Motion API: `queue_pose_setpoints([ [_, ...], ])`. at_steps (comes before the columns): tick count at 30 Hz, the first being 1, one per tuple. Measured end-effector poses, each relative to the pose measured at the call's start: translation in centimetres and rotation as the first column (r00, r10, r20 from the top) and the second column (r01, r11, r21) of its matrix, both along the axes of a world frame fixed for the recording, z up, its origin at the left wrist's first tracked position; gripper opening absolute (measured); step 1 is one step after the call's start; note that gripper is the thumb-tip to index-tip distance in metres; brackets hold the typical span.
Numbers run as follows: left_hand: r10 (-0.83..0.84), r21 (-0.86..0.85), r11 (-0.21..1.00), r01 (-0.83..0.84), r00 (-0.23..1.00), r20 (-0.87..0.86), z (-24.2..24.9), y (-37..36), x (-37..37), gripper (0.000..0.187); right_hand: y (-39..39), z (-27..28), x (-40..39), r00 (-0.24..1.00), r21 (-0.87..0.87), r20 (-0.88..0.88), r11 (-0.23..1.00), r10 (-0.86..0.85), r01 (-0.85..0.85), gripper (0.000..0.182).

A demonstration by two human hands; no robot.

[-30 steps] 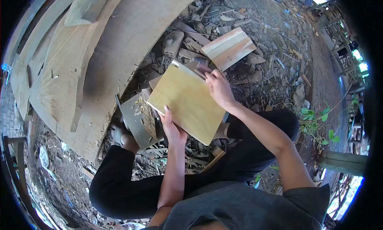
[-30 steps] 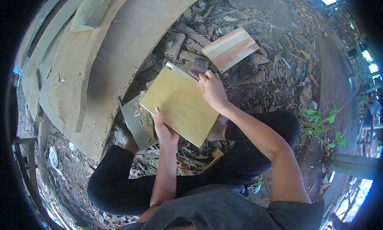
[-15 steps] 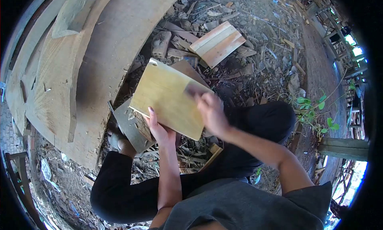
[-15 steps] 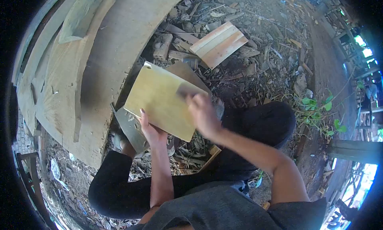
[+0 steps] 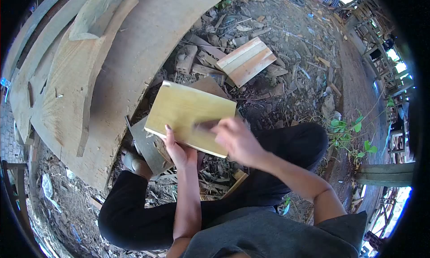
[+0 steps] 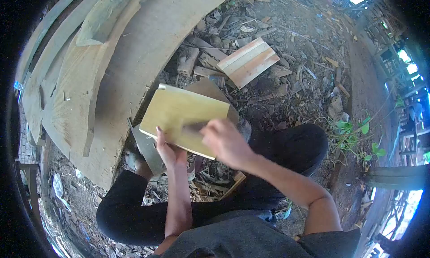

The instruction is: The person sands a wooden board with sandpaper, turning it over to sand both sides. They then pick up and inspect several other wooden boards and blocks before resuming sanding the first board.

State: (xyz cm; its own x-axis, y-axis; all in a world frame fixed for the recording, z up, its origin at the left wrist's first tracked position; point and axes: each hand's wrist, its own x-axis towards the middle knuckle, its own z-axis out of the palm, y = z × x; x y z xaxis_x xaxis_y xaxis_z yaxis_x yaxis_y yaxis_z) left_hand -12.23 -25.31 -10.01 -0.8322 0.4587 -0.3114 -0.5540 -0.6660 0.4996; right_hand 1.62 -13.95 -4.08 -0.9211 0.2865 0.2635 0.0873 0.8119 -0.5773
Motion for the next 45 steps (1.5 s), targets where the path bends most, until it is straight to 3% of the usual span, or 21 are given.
queue_pose_setpoints([
  [1,-0.005,0.038,0.999,0.003,0.999,0.040,0.2,-0.1,-0.2,0.048,-2.0,1.7,0.1,0.999,0.245,0.038,0.969,0.000,-0.009,0.042],
  [7,-0.008,0.096,0.995,0.012,0.999,-0.039,5.0,-0.7,-0.3,0.058,-1.5,3.5,-1.5,0.999,0.565,-0.027,0.825,0.022,-0.003,0.049],
  [9,0.030,0.239,0.970,0.051,0.946,-0.322,7.3,-0.6,-0.4,0.065,-0.3,3.8,-2.0,0.983,0.252,-0.185,0.966,-0.012,0.059,0.048],
  [11,0.055,0.029,0.998,-0.048,0.924,-0.379,9.4,0.4,0.2,0.070,0.2,6.5,-2.5,0.935,-0.198,-0.249,0.959,-0.251,0.205,0.037],
  [12,-0.003,-0.176,0.980,-0.095,0.873,-0.488,8.2,0.4,-0.1,0.067,1.2,7.3,-3.0,0.930,-0.518,-0.220,0.843,-0.296,0.146,0.040],
  [13,-0.083,-0.363,0.917,-0.163,0.813,-0.576,6.0,0.5,-0.4,0.066,2.2,6.9,-2.8,0.910,-0.801,-0.168,0.590,-0.380,0.098,0.043],
  [15,-0.296,-0.635,0.749,-0.189,0.762,-0.576,1.8,0.3,0.5,0.051,4.0,5.2,-2.1,0.876,-0.902,-0.096,0.413,-0.473,0.125,0.044],
  [16,-0.372,-0.657,0.748,-0.094,0.761,-0.532,0.5,0.3,1.0,0.049,4.3,5.8,-2.0,0.848,-0.912,-0.092,0.385,-0.523,0.139,0.042],
  [19,-0.531,-0.696,0.594,-0.404,0.453,-0.716,0.7,1.6,4.6,0.067,6.1,5.4,-0.7,0.776,-0.945,-0.053,0.282,-0.628,0.164,0.033],
  [21,-0.587,-0.712,0.524,-0.468,0.407,-0.700,0.1,2.5,6.6,0.074,7.3,5.1,0.3,0.719,-0.977,-0.005,0.156,-0.695,0.144,0.031],
  [22,-0.585,-0.709,0.526,-0.470,0.405,-0.702,-0.4,2.4,6.8,0.074,8.2,4.7,1.3,0.761,-0.975,-0.022,0.181,-0.649,0.126,0.030],
  [24,-0.805,-0.727,0.337,-0.598,0.217,-0.552,-1.3,2.7,7.1,0.076,8.0,4.7,1.8,0.729,-0.974,-0.019,0.178,-0.685,0.142,0.031],
  [27,-0.737,-0.735,0.445,-0.512,0.257,-0.626,-2.2,2.8,6.0,0.071,7.8,4.0,2.6,0.699,-0.967,-0.007,0.184,-0.715,0.178,0.033],
  [29,-0.672,-0.704,0.486,-0.518,0.295,-0.680,-2.3,2.4,4.9,0.065,7.2,3.6,2.5,0.669,-0.982,0.065,0.070,-0.740,0.173,0.033],
  [31,-0.497,-0.609,0.510,-0.607,0.370,-0.785,-2.8,1.6,2.9,0.059,7.7,1.6,3.6,0.740,-0.988,0.042,0.079,-0.672,0.129,0.032],
  [33,-0.487,-0.543,0.408,-0.734,0.329,-0.810,-3.1,0.3,0.8,0.052,7.1,0.7,3.1,0.767,-0.988,0.071,0.063,-0.637,0.144,0.030],
  [37,-0.316,-0.584,0.353,-0.731,0.495,-0.809,-4.2,-2.9,-1.5,0.039,5.9,-2.4,2.0,0.803,-0.998,0.060,-0.012,-0.593,0.066,0.025],
  [40,-0.552,-0.527,0.226,-0.819,0.338,-0.762,-2.5,-2.7,-2.3,0.039,5.0,-2.4,1.1,0.798,-0.988,0.146,-0.122,-0.585,0.091,0.026],
  [43,-0.610,-0.516,0.227,-0.826,0.292,-0.736,-2.8,-2.1,-3.8,0.042,4.4,-2.7,0.6,0.768,-0.982,0.182,-0.160,-0.614,0.105,0.027],
  [44,-0.652,-0.686,0.239,-0.687,0.410,-0.637,-3.3,-2.2,-4.5,0.042,4.4,-2.9,0.7,0.761,-0.983,0.180,-0.148,-0.624,0.111,0.028],
  [45,-0.649,-0.688,0.247,-0.683,0.411,-0.640,-3.4,-2.1,-4.4,0.042,4.3,-3.2,0.8,0.758,-0.983,0.179,-0.141,-0.628,0.115,0.028],
])
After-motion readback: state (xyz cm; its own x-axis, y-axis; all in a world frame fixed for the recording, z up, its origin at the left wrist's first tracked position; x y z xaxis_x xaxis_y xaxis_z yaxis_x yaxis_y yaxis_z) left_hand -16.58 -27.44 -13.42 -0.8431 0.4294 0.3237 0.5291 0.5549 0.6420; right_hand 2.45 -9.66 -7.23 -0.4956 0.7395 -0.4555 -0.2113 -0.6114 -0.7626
